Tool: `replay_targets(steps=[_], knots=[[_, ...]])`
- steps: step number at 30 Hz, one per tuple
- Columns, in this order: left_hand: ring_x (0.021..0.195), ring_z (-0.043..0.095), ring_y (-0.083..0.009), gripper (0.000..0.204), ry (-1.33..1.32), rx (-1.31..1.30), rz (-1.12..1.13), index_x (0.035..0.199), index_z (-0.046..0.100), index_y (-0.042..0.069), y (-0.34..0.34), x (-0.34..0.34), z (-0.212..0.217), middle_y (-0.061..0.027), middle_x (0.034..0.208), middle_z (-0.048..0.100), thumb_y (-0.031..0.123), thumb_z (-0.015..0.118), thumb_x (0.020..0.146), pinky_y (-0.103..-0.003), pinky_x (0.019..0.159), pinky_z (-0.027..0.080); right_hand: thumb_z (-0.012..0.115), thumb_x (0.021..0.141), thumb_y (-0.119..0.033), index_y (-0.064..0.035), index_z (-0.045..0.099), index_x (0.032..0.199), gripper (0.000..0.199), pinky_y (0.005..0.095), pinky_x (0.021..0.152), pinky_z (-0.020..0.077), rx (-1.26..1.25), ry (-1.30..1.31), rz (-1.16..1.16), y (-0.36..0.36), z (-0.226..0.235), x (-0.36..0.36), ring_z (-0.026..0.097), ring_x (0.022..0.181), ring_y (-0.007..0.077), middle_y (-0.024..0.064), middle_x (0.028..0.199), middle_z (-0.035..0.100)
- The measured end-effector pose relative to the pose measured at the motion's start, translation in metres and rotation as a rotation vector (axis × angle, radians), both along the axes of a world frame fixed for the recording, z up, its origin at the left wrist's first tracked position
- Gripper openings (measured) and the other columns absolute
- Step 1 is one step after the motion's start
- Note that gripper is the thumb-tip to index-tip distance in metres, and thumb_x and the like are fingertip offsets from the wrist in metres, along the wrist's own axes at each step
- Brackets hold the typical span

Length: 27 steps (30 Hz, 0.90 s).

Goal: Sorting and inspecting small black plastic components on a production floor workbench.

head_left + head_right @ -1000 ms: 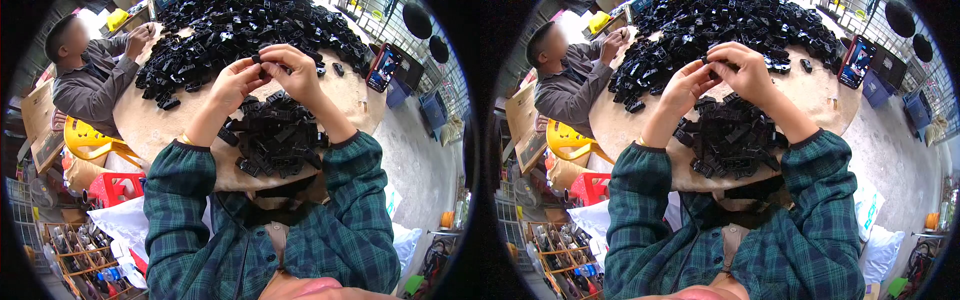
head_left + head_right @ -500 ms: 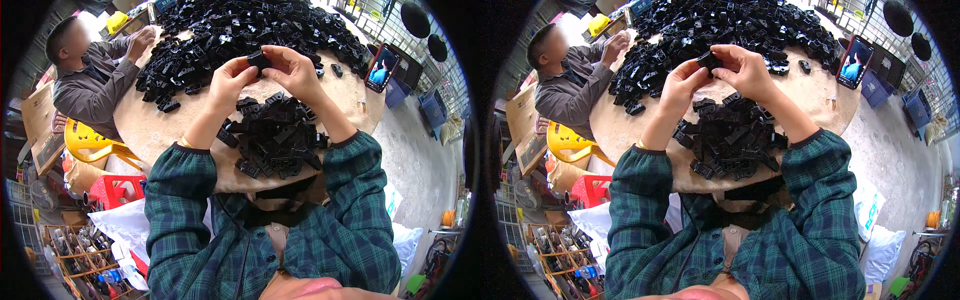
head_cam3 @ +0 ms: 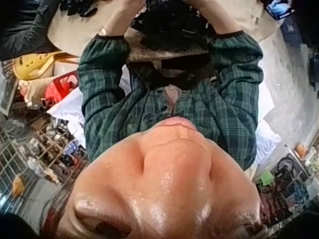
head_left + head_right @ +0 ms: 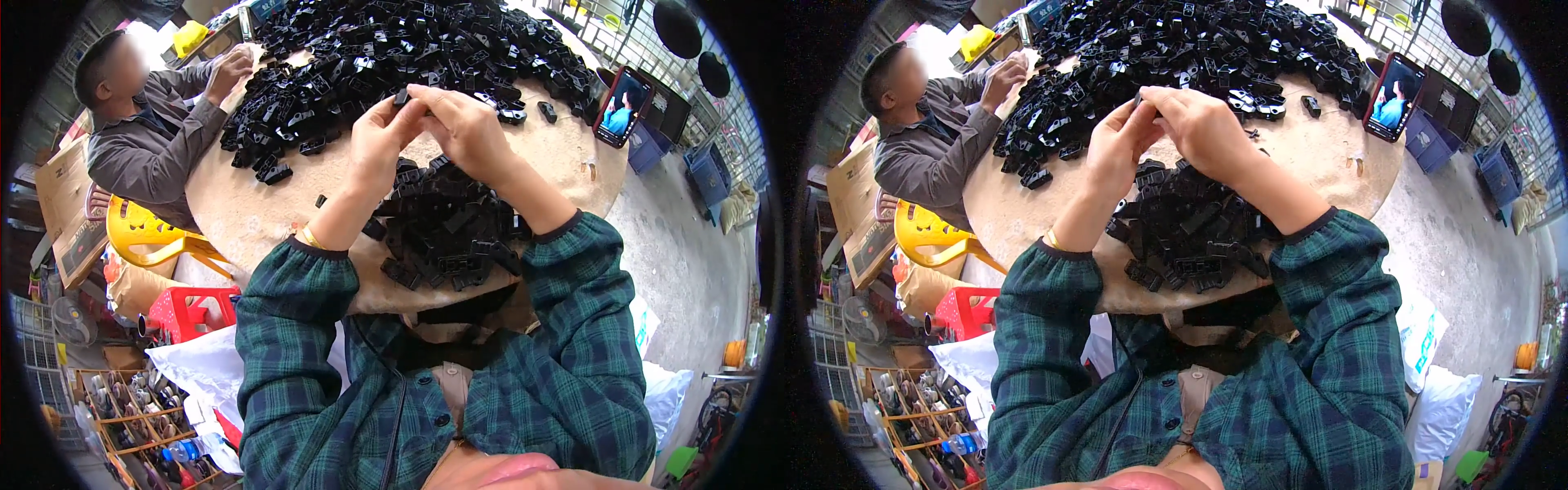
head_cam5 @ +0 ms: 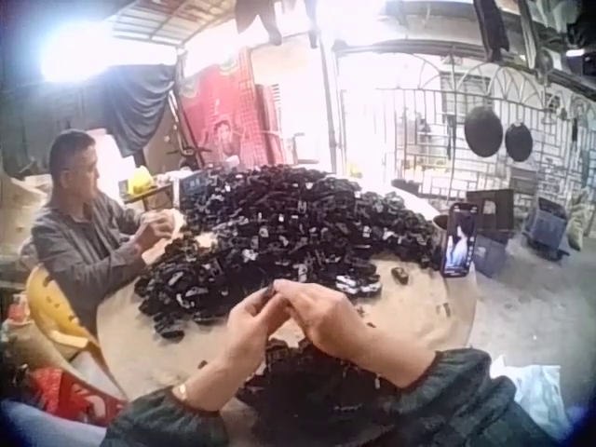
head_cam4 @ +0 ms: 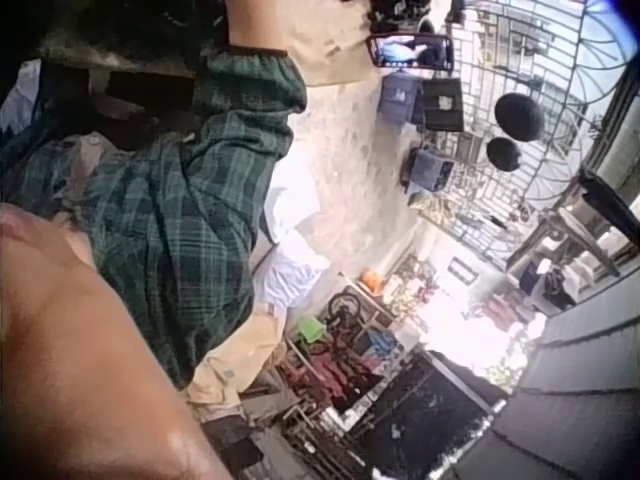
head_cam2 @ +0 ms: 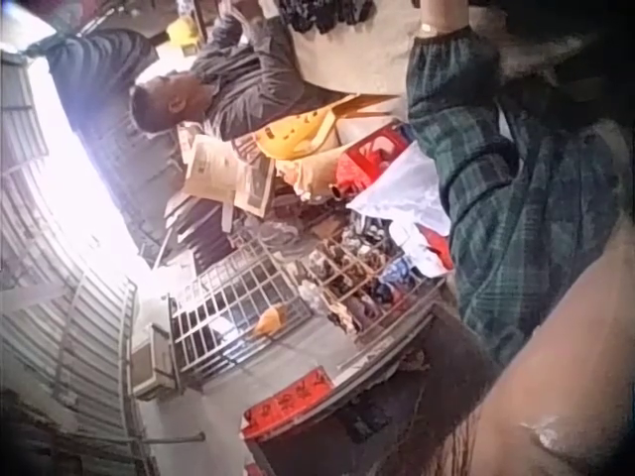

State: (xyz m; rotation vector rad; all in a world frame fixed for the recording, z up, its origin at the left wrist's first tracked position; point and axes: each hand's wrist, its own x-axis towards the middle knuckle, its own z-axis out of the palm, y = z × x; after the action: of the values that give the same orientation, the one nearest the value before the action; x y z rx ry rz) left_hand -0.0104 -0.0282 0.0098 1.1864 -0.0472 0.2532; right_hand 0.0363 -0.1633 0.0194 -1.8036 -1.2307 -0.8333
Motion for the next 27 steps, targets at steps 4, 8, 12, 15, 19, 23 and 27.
replay_targets(steps=[4,8,12,15,19,23,27], knots=[[0.073,0.056,-0.0059,0.016,-0.083,-0.028,0.066,0.094,0.060,-0.002,0.002,-0.004,0.002,-0.0018,0.085,0.061,0.012,0.055,0.088,-0.019,0.067,0.048,0.068,0.069,-0.003,-0.0061,0.057,0.112,0.044,0.0317,0.071,0.0519,-0.002,-0.043,-0.036,0.006,0.004,-0.007,0.063,0.083,0.0257,0.0133,0.095,0.064],[0.074,0.059,-0.0073,0.022,-0.146,0.282,0.058,0.098,0.060,-0.004,0.014,-0.011,0.025,-0.0045,0.086,0.064,0.014,0.058,0.086,-0.017,0.064,0.048,0.073,0.067,-0.010,-0.0075,0.059,0.109,0.044,0.0302,0.074,0.0505,0.115,-0.115,0.074,-0.001,0.010,0.007,0.062,0.088,0.0236,0.0099,0.101,0.063],[0.074,0.059,-0.0089,0.026,-0.240,0.641,0.293,0.102,0.061,-0.001,0.058,-0.011,0.043,-0.0069,0.087,0.065,0.018,0.059,0.085,-0.021,0.067,0.050,0.062,0.084,-0.019,-0.0045,0.059,0.109,0.030,0.0235,0.070,0.0505,0.182,0.515,0.137,-0.027,0.000,0.037,0.062,0.079,0.0113,0.0060,0.091,0.066],[0.066,0.052,-0.0073,0.028,0.049,0.777,0.317,0.099,0.062,0.001,0.095,-0.016,0.039,0.0000,0.072,0.056,0.024,0.059,0.084,-0.022,0.056,0.047,0.059,0.085,-0.014,0.0006,0.062,0.102,0.022,0.0220,0.068,0.0500,-0.018,0.714,0.134,-0.040,-0.014,0.062,0.061,0.074,0.0096,0.0062,0.086,0.066],[0.064,0.055,-0.0110,0.027,0.172,1.102,0.117,0.094,0.063,0.000,0.108,-0.018,0.023,-0.0067,0.072,0.060,0.024,0.061,0.080,-0.026,0.058,0.046,0.060,0.085,-0.016,-0.0002,0.064,0.095,0.020,0.0223,0.066,0.0491,-0.203,0.852,0.276,-0.037,-0.017,0.063,0.060,0.071,0.0088,0.0051,0.082,0.066],[0.069,0.059,-0.0190,0.025,0.080,1.296,-0.014,0.092,0.062,0.000,0.086,-0.021,0.007,-0.0115,0.078,0.063,0.022,0.060,0.080,-0.030,0.064,0.046,0.056,0.088,-0.026,0.0008,0.063,0.099,0.030,0.0277,0.074,0.0517,-0.336,1.196,0.512,-0.049,-0.018,0.069,0.063,0.080,0.0150,0.0090,0.089,0.065],[0.075,0.052,-0.0090,0.025,0.089,1.121,-0.064,0.100,0.060,0.002,0.066,-0.040,-0.006,-0.0030,0.084,0.061,0.021,0.058,0.084,-0.025,0.067,0.043,0.044,0.092,-0.036,-0.0014,0.059,0.109,0.042,0.0327,0.087,0.0477,-0.407,1.254,0.600,-0.055,-0.020,0.067,0.060,0.098,0.0207,0.0130,0.105,0.062]])
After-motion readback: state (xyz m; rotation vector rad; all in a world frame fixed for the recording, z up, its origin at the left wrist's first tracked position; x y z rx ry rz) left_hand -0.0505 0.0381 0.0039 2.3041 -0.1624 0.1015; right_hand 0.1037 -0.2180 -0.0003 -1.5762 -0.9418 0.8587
